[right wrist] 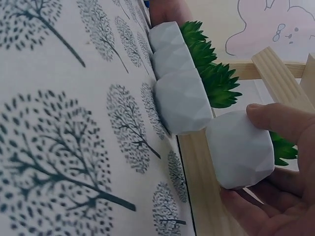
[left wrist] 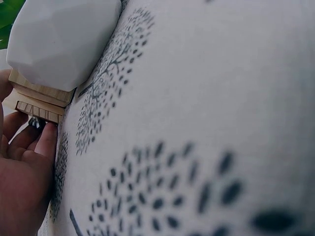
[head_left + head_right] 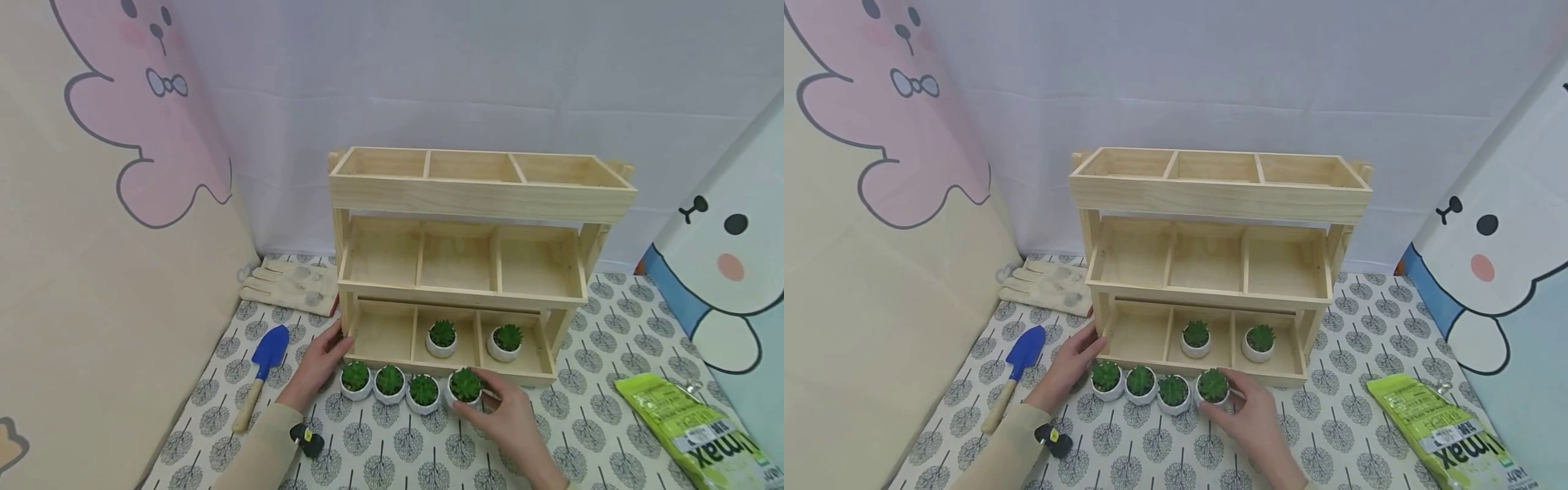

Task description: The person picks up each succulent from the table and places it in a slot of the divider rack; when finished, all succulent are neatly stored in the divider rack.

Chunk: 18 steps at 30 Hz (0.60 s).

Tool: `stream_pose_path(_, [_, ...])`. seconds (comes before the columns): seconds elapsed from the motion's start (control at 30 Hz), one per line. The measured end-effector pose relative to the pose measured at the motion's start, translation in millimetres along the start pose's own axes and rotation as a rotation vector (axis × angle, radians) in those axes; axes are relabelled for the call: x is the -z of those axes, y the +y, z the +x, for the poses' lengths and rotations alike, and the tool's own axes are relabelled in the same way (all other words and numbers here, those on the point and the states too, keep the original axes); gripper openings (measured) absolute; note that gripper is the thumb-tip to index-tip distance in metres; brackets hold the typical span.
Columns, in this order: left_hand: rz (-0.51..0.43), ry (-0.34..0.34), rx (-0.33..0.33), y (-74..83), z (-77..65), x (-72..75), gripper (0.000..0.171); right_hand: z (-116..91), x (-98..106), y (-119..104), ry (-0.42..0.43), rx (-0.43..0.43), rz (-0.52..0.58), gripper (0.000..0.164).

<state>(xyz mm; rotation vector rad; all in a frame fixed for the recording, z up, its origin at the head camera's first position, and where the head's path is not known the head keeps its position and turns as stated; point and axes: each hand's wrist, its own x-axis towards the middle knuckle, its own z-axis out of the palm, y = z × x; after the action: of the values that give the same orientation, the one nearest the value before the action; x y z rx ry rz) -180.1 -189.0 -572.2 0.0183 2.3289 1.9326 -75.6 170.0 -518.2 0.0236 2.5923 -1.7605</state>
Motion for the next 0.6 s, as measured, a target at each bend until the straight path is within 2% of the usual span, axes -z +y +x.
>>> stream_pose_path(0.2, [0.014,0.001,0.001,-0.6,-0.6,0.8,0.068,4.1,3.9,-6.7,-0.013,0.057,-0.041,0.069])
stream_pose_path(0.6, [0.006,-0.004,-0.004,2.0,-2.0,-0.6,0.066,21.6,4.1,-25.5,-0.018,0.105,-0.090,0.068])
